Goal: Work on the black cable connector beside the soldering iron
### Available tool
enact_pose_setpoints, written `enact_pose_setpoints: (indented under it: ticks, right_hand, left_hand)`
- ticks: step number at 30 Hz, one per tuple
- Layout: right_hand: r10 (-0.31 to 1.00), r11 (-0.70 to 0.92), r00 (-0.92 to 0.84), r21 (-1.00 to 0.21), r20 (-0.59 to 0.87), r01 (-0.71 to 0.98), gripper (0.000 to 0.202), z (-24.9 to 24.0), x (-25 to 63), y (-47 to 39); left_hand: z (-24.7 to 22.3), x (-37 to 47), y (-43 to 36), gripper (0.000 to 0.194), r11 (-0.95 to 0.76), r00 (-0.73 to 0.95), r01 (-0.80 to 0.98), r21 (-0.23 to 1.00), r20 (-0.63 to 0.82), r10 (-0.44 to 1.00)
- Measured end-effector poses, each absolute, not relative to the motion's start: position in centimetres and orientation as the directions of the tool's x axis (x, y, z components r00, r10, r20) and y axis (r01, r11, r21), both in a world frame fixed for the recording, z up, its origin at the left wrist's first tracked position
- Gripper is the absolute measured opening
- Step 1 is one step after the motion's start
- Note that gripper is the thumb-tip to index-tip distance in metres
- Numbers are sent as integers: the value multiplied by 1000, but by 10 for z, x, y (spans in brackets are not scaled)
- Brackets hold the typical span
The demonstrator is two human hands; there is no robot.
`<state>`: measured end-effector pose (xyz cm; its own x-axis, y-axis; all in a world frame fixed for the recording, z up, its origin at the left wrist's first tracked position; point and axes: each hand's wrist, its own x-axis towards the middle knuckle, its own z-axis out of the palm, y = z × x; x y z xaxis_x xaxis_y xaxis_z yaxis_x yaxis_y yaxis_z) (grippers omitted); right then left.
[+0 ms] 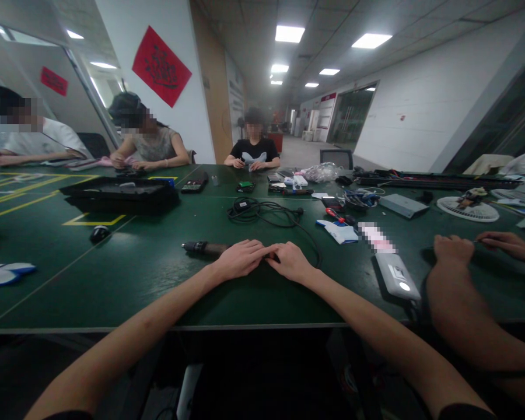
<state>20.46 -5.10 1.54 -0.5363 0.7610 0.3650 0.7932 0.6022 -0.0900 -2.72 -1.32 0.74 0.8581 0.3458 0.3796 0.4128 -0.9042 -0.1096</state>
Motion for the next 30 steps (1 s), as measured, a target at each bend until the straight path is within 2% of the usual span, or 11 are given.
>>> enact_pose_setpoints:
  ticks: [30]
  right_hand:
    - [777, 595, -537, -106, 329, 796, 14, 20, 204, -53]
  left_hand:
    - [8, -27, -13, 61, -904, 857, 417, -98, 372, 355]
